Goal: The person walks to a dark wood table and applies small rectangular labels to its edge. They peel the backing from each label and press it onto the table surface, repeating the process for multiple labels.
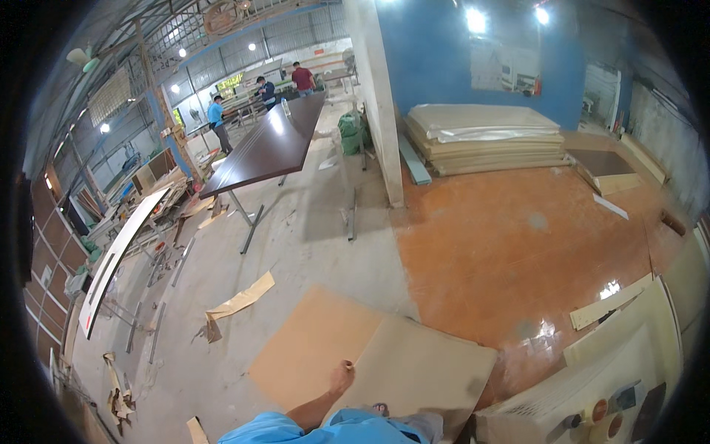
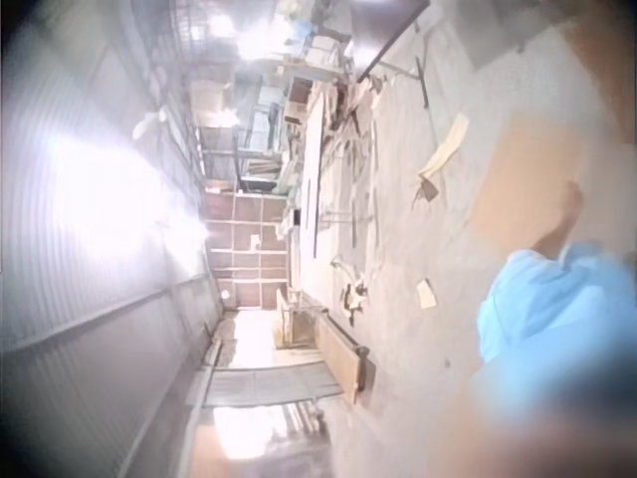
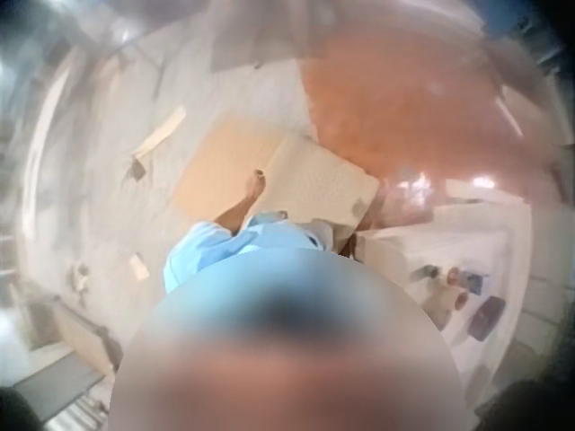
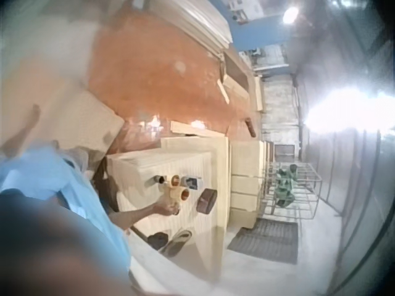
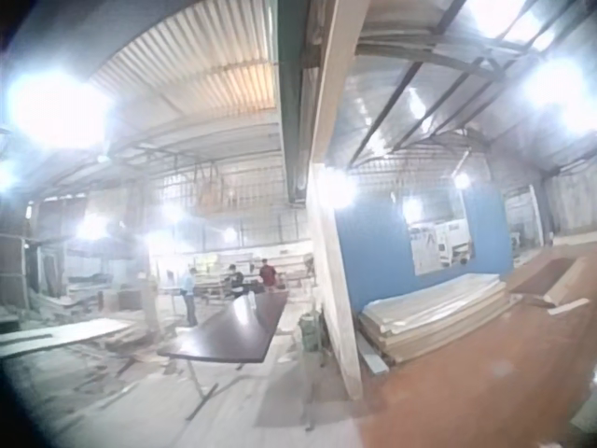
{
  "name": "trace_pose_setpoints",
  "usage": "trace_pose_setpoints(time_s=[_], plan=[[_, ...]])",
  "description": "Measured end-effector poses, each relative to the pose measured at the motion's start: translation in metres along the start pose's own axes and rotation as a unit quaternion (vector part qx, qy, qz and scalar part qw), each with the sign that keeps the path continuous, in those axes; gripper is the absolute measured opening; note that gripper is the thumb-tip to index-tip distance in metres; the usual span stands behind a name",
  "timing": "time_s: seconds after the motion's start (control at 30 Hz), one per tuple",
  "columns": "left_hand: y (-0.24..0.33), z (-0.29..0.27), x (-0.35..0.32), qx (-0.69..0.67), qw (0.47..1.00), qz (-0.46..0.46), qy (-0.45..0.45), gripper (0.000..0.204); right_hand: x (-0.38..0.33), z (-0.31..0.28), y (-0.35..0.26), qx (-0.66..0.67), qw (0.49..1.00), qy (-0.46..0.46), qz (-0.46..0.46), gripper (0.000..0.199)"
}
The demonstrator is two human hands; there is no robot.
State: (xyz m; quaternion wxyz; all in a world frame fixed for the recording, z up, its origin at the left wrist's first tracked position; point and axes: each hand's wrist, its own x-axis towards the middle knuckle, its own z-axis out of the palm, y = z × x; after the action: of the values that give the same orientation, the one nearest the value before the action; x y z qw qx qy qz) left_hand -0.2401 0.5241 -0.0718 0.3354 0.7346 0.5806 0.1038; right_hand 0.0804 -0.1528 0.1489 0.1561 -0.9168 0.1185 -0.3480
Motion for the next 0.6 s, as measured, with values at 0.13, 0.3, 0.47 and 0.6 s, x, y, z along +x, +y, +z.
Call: trace_pose_setpoints(time_s=[0.13,0.3,0.47,0.6], plan=[[0.015,0.032,-0.024,0.052,0.978,0.131,-0.156,0.034,0.077,0.048,-0.054,0.118,0.987,-0.101,-0.039,0.035],[0.189,-0.033,0.008,-0.14,0.95,0.209,-0.183,0.036,0.075,0.094,-0.141,0.149,0.979,-0.141,-0.011,0.032],[0.427,-0.202,-0.072,-0.25,0.804,0.538,0.039,0.033,0.039,0.087,-0.217,0.189,0.964,-0.171,-0.071,0.023],[0.533,-0.278,-0.164,-0.184,0.563,0.799,0.099,0.041,0.062,0.107,-0.179,0.12,0.988,-0.092,-0.013,0.021]])
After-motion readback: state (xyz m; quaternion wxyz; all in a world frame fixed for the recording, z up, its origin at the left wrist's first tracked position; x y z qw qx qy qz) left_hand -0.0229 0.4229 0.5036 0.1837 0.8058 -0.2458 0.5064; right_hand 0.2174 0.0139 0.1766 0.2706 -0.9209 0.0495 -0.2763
